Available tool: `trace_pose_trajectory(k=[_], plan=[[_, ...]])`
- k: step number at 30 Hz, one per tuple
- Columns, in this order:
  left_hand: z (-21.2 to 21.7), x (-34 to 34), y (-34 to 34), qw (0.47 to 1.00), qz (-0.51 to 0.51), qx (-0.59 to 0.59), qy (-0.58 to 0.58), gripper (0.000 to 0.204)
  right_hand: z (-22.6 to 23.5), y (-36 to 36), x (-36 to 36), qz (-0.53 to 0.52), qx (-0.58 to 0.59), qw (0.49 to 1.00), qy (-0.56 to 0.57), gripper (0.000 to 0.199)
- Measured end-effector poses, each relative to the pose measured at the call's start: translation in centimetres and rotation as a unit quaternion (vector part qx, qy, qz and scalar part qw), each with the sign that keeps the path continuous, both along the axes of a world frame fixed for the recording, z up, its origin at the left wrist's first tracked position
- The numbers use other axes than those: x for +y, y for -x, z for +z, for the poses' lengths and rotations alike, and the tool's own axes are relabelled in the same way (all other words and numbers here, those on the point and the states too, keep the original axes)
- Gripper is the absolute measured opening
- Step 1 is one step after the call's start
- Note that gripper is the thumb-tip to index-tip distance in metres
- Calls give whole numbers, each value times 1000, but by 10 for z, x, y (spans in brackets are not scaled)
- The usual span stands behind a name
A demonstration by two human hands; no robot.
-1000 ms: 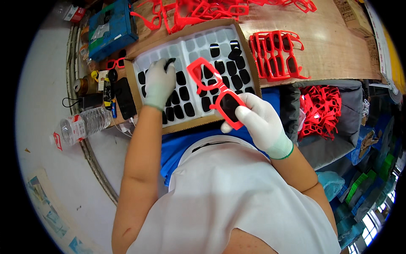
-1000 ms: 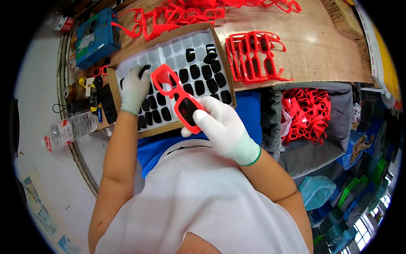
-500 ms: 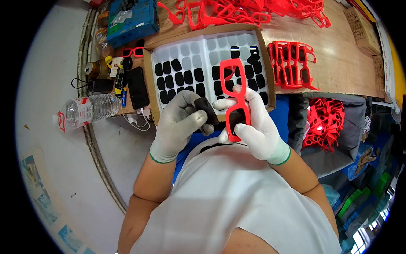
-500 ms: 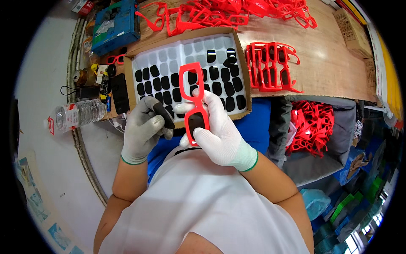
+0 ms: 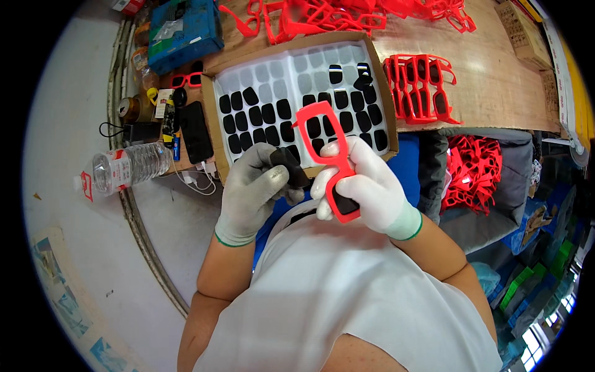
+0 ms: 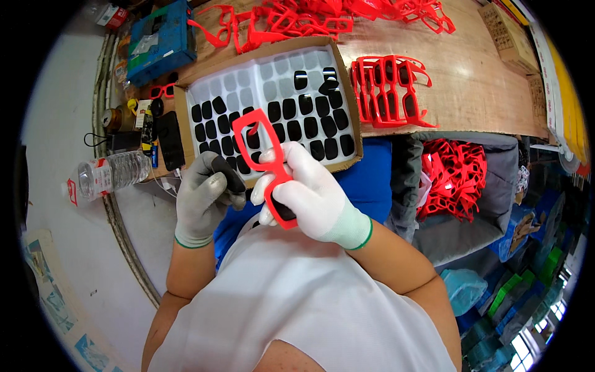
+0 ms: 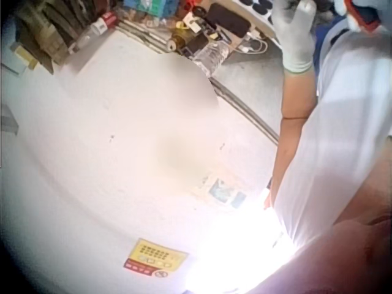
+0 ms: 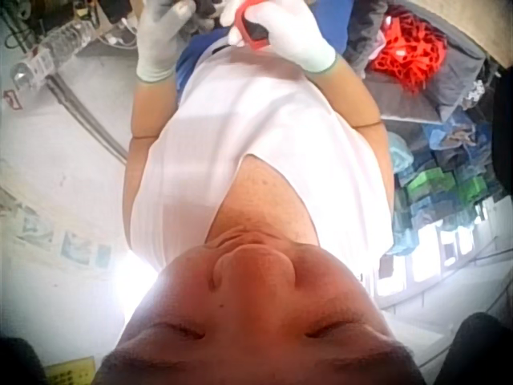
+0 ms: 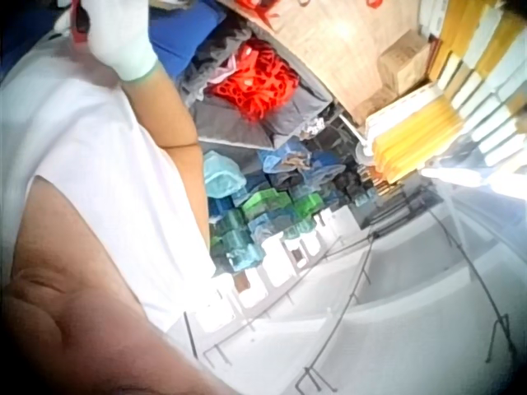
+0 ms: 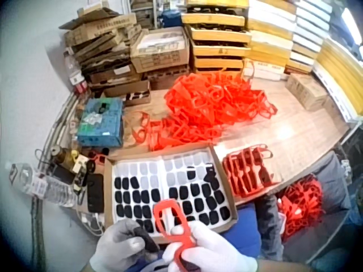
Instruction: The person repeatedly picks up red plastic frames and black lenses from a tray, inserts each lens into the frame by hand, and places the completed sunglasses on the table. The process is repeated for multiple units throughout the clip.
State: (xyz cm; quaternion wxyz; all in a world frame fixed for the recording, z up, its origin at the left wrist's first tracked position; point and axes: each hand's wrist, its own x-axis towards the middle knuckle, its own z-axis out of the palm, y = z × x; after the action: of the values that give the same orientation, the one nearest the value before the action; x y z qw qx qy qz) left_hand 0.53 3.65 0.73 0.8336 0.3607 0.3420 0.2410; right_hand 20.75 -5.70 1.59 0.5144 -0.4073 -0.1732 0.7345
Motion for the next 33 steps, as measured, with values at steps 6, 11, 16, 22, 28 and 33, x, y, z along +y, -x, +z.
trace_pose_trajectory(k=[6,11,16,22,28,33], plan=[[-7,-9,-22,996,8,85,7,13,-14,15,-3,6,-310,941,-138,36],[-8,-12,-22,999,-11,29,9,16,-7,5,-6,25,-192,980,-51,19],[-9,-5,-11,998,-36,-48,7,27,-4,-3,0,96,-187,976,-52,24],[8,-11,-18,996,-38,57,-51,24,-14,-3,-5,73,-124,989,-39,21],[-2,-17,-25,995,-18,84,-52,24,-12,-4,-3,84,-156,984,-27,20],[-9,-25,-19,995,-37,42,-83,26,-12,-5,-4,92,-177,980,-7,20]])
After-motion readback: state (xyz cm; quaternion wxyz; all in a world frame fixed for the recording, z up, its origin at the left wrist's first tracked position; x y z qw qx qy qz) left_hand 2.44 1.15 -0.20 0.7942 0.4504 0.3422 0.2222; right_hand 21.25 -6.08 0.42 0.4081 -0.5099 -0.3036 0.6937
